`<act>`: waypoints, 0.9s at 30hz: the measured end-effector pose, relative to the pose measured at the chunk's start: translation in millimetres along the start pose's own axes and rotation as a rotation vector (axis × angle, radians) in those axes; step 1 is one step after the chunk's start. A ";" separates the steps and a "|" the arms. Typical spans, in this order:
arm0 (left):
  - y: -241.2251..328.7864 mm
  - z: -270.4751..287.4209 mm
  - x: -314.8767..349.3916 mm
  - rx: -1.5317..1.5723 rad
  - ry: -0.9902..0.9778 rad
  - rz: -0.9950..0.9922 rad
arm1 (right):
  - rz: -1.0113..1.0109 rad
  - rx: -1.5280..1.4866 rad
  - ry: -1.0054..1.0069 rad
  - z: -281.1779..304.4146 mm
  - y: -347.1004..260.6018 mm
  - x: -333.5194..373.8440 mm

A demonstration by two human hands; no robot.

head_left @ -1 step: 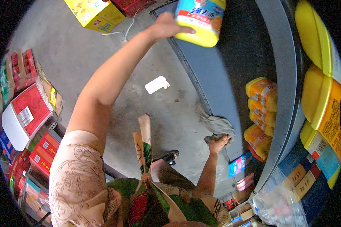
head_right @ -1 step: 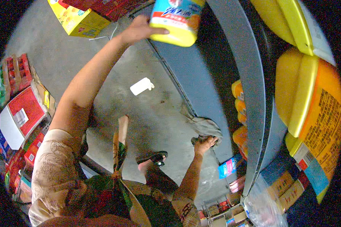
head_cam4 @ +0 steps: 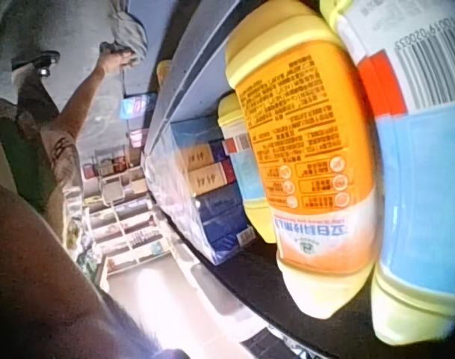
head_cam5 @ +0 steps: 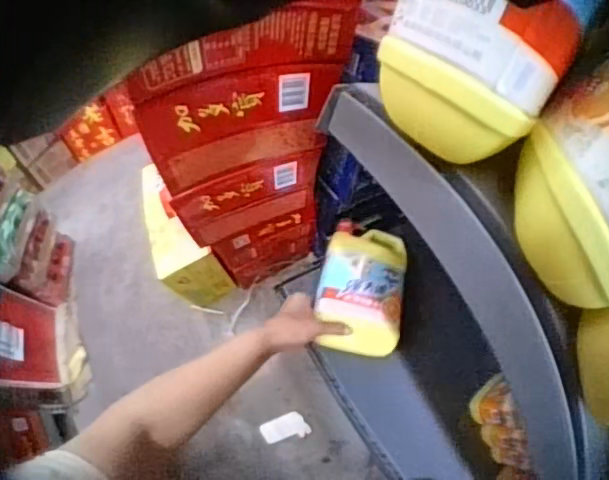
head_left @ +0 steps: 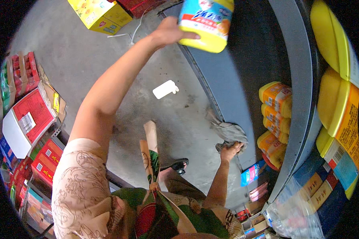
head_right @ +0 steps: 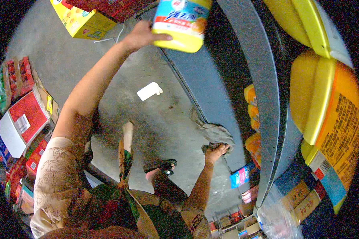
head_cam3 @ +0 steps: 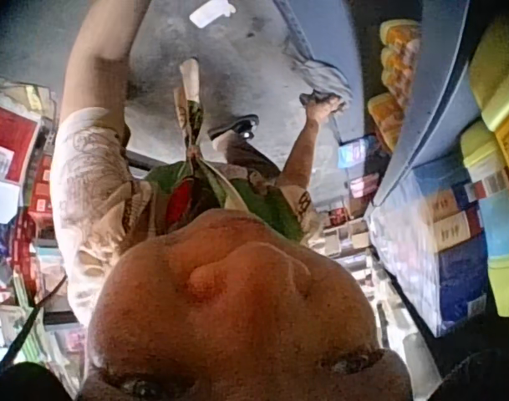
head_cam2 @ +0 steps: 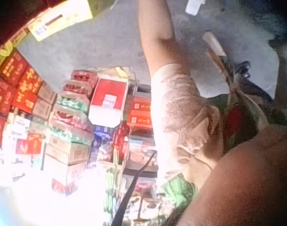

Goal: The person wipes the surface of a store shelf with a cloth and cleans several plastic detergent bottles before placing them back on the shelf. The person handles yellow and red bottles and a blue package, wiping each item individually.

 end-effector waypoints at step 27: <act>-38.9 40.6 52.0 -0.036 -0.228 0.166 | -0.093 -1.347 -0.634 -2.5 -406.9 -201.5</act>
Point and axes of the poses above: each hand's wrist, its own x-axis away from the middle knuckle, its own z-axis out of the back of the hand, y = z × x, the point moved 7 cm from there along -x, towards the middle knuckle, and after that the axes turned 6 degrees about y, right-handed, at the moved point
